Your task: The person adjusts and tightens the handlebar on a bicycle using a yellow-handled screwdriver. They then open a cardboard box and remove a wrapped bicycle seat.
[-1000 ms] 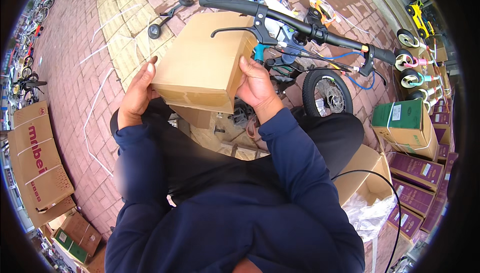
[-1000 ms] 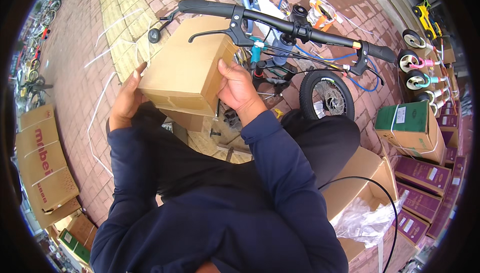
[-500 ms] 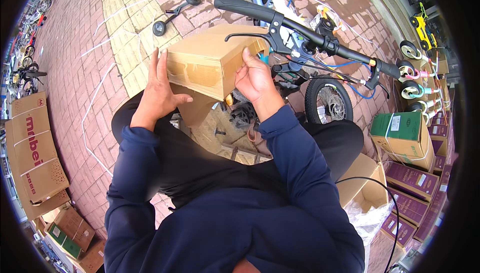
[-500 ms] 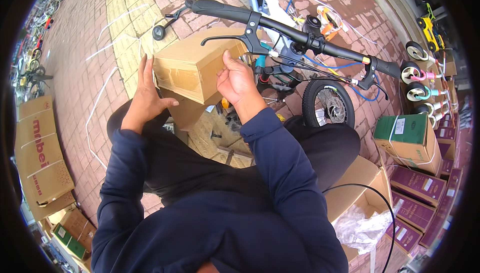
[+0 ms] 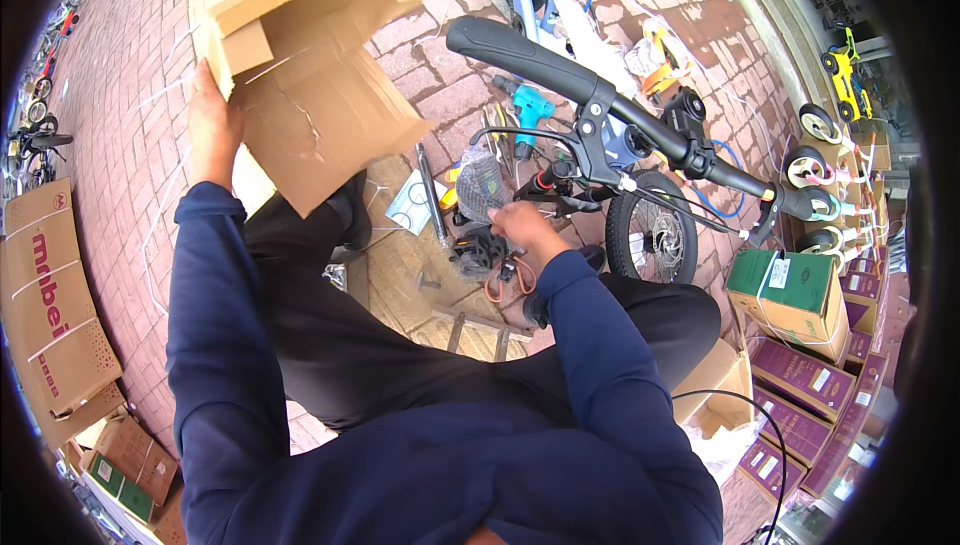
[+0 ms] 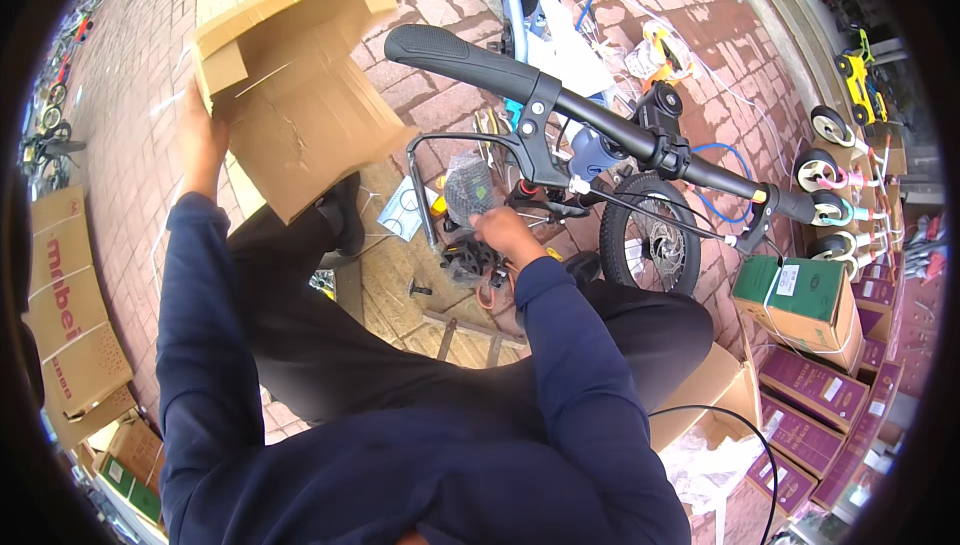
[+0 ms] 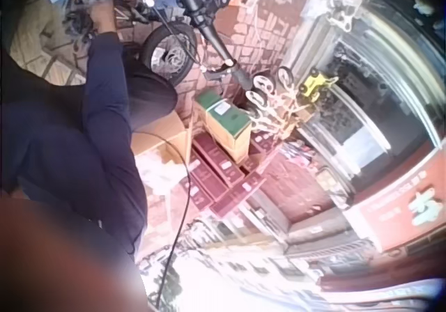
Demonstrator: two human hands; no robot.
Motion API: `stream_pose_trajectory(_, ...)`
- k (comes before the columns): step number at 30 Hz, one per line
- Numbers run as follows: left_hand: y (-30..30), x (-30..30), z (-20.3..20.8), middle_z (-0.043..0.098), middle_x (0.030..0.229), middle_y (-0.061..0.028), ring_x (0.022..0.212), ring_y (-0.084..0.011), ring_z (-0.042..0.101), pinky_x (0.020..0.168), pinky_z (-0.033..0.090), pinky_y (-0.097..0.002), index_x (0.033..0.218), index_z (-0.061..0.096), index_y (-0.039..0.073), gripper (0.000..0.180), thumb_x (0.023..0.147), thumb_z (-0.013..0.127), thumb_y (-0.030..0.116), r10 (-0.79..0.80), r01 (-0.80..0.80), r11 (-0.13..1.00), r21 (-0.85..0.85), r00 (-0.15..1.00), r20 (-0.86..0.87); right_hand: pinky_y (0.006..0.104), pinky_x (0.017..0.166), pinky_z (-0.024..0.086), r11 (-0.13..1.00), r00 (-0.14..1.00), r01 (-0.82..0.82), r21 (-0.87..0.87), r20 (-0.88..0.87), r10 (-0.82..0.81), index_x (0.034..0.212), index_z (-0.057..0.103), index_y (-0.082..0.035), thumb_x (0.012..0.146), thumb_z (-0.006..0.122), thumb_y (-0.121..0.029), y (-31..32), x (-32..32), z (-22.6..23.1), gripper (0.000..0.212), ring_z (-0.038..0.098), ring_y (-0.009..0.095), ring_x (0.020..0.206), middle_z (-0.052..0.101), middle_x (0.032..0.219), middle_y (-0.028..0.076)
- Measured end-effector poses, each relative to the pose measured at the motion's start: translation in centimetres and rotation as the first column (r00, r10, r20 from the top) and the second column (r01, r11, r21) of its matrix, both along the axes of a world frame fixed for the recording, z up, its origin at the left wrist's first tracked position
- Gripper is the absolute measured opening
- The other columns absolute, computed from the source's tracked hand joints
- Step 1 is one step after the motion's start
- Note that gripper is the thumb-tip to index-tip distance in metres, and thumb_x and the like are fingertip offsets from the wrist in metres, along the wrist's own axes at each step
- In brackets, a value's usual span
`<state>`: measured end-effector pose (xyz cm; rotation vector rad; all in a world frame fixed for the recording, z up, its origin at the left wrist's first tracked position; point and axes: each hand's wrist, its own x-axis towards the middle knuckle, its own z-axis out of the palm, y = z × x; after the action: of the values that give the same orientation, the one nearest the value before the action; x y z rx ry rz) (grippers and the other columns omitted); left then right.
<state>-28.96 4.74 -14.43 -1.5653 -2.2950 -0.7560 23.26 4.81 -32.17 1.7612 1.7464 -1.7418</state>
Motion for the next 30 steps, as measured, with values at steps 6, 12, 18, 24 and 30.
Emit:
stream_pose_trajectory(6, 0.1, -4.4, -4.2, 0.073, 0.120, -0.0324, 0.109, -0.0482, 0.072, 0.094, 0.057, -0.0514, 0.139, 0.057, -0.009, 0.063, 0.094, 0.076, 0.030, 0.455, -0.247, 0.844, -0.476, 0.800, 0.391, 0.0518, 0.102, 0.054, 0.977, 0.904, -0.051, 0.208, 0.426, -0.044, 0.145, 0.058, 0.004, 0.093, 0.066, -0.024, -5.3, 5.5, -13.5, 0.059, 0.068, 0.051, 0.117, 0.073, 0.117, 0.034)
stream_pose_trajectory(12, 2.3, 2.6, 0.2, 0.072, 0.123, -0.0346, 0.115, -0.0470, 0.071, 0.100, 0.056, -0.0492, 0.140, 0.061, -0.011, 0.074, 0.095, 0.079, 0.045, 0.182, 0.042, 0.524, -0.851, 0.970, 0.160, 0.0552, 0.096, 0.055, 0.960, 0.959, -0.022, 0.278, 0.278, -0.058, 0.136, 0.061, 0.003, 0.090, 0.072, -0.020, -3.8, 2.9, -12.1, 0.052, 0.070, 0.050, 0.110, 0.072, 0.117, 0.035)
stream_pose_trajectory(18, 2.4, 12.9, 4.6, 0.071, 0.126, -0.0328, 0.119, -0.0455, 0.069, 0.102, 0.055, -0.0499, 0.137, 0.063, -0.009, 0.068, 0.100, 0.073, 0.047, -0.206, 0.353, 0.754, -0.554, 0.928, 0.310, 0.0549, 0.090, 0.055, 0.869, 0.974, -0.166, 0.466, 0.214, 0.071, 0.107, 0.073, -0.001, 0.091, 0.073, -0.018, -1.8, 1.9, -8.1, 0.025, 0.070, 0.047, 0.102, 0.073, 0.109, 0.026)
stream_pose_trajectory(24, 2.8, 18.5, 2.2, 0.069, 0.134, -0.0310, 0.127, -0.0446, 0.066, 0.108, 0.052, -0.0465, 0.144, 0.060, -0.007, 0.074, 0.098, 0.074, 0.049, -0.206, 0.459, 0.440, -0.772, 0.888, 0.411, 0.0493, 0.094, 0.053, 0.820, 0.984, -0.099, 0.564, -0.070, 0.166, 0.111, 0.075, 0.002, 0.093, 0.070, -0.018, 0.0, -2.3, -1.8, 0.027, 0.070, 0.045, 0.109, 0.075, 0.108, 0.027)
stream_pose_trajectory(30, -2.3, 22.6, -6.9, 0.062, 0.148, -0.0311, 0.144, -0.0391, 0.055, 0.121, 0.041, -0.0455, 0.146, 0.055, -0.015, 0.087, 0.100, 0.072, 0.056, 0.250, 0.476, 0.555, -0.682, 0.686, 0.683, 0.0383, 0.086, 0.056, 0.938, 0.918, -0.028, 0.346, -0.362, 0.161, 0.111, 0.074, 0.003, 0.098, 0.072, -0.021, 0.4, -1.9, 12.1, 0.027, 0.073, 0.023, 0.093, 0.080, 0.109, 0.017)
